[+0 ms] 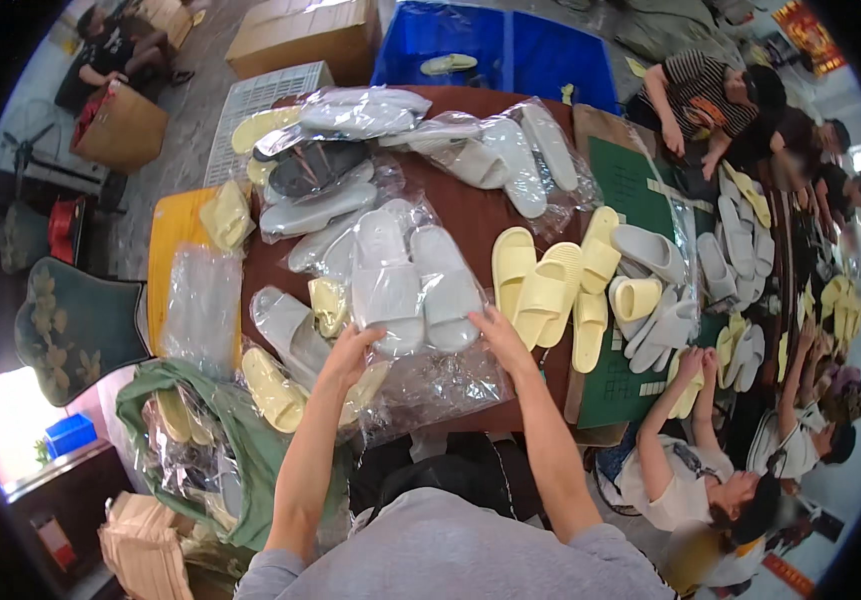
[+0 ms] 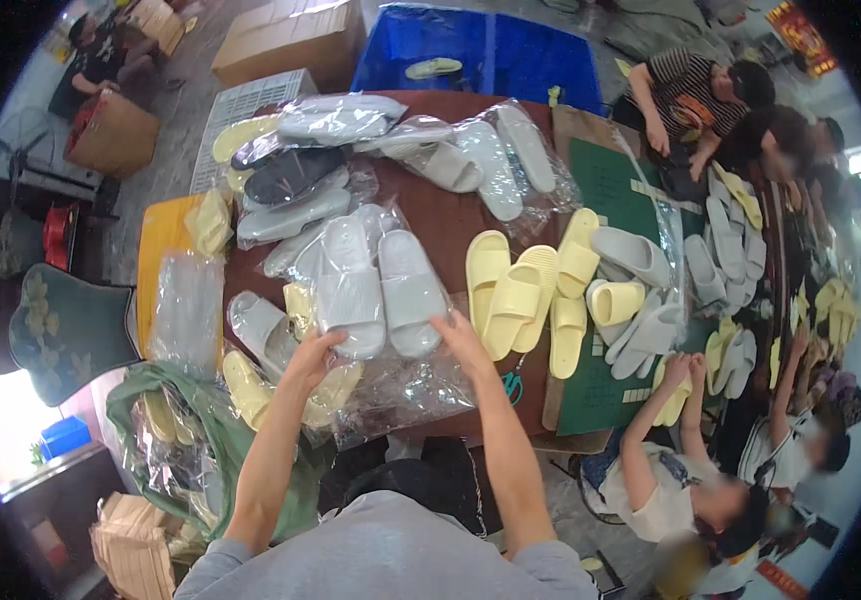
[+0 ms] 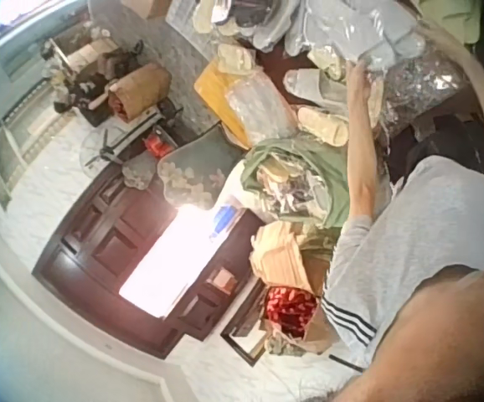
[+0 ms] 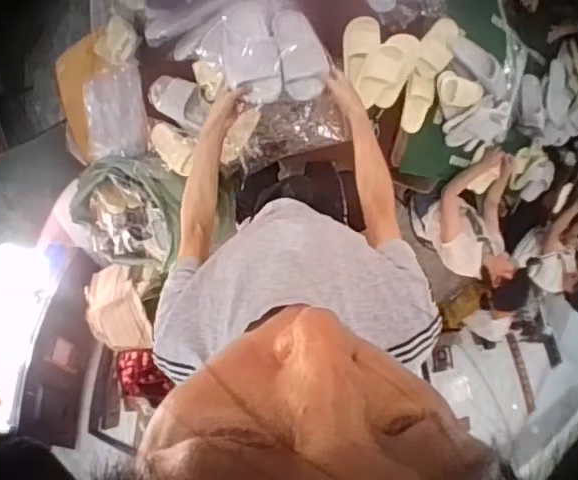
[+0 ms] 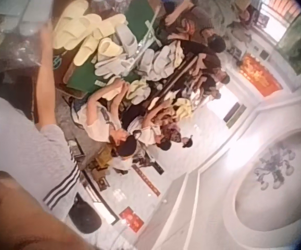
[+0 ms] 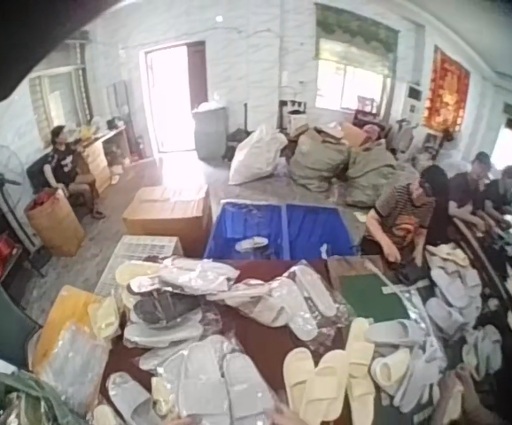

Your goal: The person packages slippers by opening clear plastic bags, placing pairs of slippers inside the bags by hand, and setting them onto the table.

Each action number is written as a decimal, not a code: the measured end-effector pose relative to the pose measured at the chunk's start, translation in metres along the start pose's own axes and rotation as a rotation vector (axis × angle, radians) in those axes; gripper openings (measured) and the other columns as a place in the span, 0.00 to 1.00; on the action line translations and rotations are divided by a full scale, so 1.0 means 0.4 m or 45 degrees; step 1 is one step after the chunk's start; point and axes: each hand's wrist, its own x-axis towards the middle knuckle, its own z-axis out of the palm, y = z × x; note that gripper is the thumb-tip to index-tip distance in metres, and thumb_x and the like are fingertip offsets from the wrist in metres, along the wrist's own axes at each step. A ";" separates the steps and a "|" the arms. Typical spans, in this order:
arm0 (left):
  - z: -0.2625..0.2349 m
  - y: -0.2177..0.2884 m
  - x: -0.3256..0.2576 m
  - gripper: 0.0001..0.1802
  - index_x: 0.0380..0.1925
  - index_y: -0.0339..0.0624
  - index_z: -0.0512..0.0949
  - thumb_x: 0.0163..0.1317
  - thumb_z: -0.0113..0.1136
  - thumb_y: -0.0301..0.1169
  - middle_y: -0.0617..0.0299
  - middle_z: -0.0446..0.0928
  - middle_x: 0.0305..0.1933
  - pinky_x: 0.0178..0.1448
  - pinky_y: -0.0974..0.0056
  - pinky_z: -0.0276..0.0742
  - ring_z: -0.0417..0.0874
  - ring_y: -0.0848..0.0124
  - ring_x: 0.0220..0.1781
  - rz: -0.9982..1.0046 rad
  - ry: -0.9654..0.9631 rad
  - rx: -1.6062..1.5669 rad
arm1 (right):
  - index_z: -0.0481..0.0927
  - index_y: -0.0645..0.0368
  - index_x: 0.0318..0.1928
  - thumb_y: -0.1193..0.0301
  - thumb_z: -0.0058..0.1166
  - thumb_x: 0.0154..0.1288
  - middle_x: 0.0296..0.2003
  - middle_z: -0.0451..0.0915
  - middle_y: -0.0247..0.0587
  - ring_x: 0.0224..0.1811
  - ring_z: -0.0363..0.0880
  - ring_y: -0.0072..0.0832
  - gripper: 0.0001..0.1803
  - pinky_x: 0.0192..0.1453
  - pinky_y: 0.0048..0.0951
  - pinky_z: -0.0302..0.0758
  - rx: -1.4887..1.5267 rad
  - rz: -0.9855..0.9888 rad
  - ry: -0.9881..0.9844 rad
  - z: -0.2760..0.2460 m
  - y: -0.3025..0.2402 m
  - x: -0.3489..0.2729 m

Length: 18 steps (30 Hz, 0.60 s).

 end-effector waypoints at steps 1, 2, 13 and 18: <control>0.028 0.014 -0.036 0.21 0.53 0.36 0.69 0.59 0.58 0.26 0.58 0.77 0.47 0.40 0.63 0.81 0.81 0.69 0.41 0.026 -0.011 -0.047 | 0.63 0.63 0.60 0.62 0.50 0.68 0.45 0.76 0.41 0.42 0.79 0.30 0.26 0.41 0.31 0.78 0.018 0.070 -0.108 -0.029 0.000 -0.024; 0.030 0.013 -0.053 0.21 0.53 0.36 0.69 0.59 0.58 0.26 0.58 0.77 0.47 0.40 0.63 0.81 0.81 0.69 0.41 0.035 -0.032 -0.021 | 0.64 0.64 0.58 0.66 0.49 0.69 0.41 0.77 0.41 0.36 0.80 0.29 0.22 0.37 0.28 0.77 0.031 0.127 -0.221 -0.046 -0.009 -0.058; 0.574 0.067 -0.115 0.18 0.48 0.36 0.71 0.62 0.60 0.34 0.68 0.73 0.28 0.22 0.69 0.64 0.70 0.81 0.23 0.326 -0.583 0.619 | 0.75 0.63 0.46 0.72 0.42 0.70 0.28 0.75 0.31 0.25 0.72 0.17 0.11 0.27 0.18 0.69 0.295 -0.832 1.089 -0.295 -0.139 -0.507; 0.855 -0.046 0.132 0.25 0.46 0.31 0.69 0.55 0.68 0.34 0.66 0.70 0.20 0.18 0.72 0.61 0.67 0.79 0.16 0.714 -0.486 1.051 | 0.62 0.59 0.63 0.73 0.42 0.71 0.35 0.77 0.39 0.28 0.75 0.20 0.21 0.31 0.21 0.73 0.085 -0.915 1.459 -0.587 -0.066 -0.470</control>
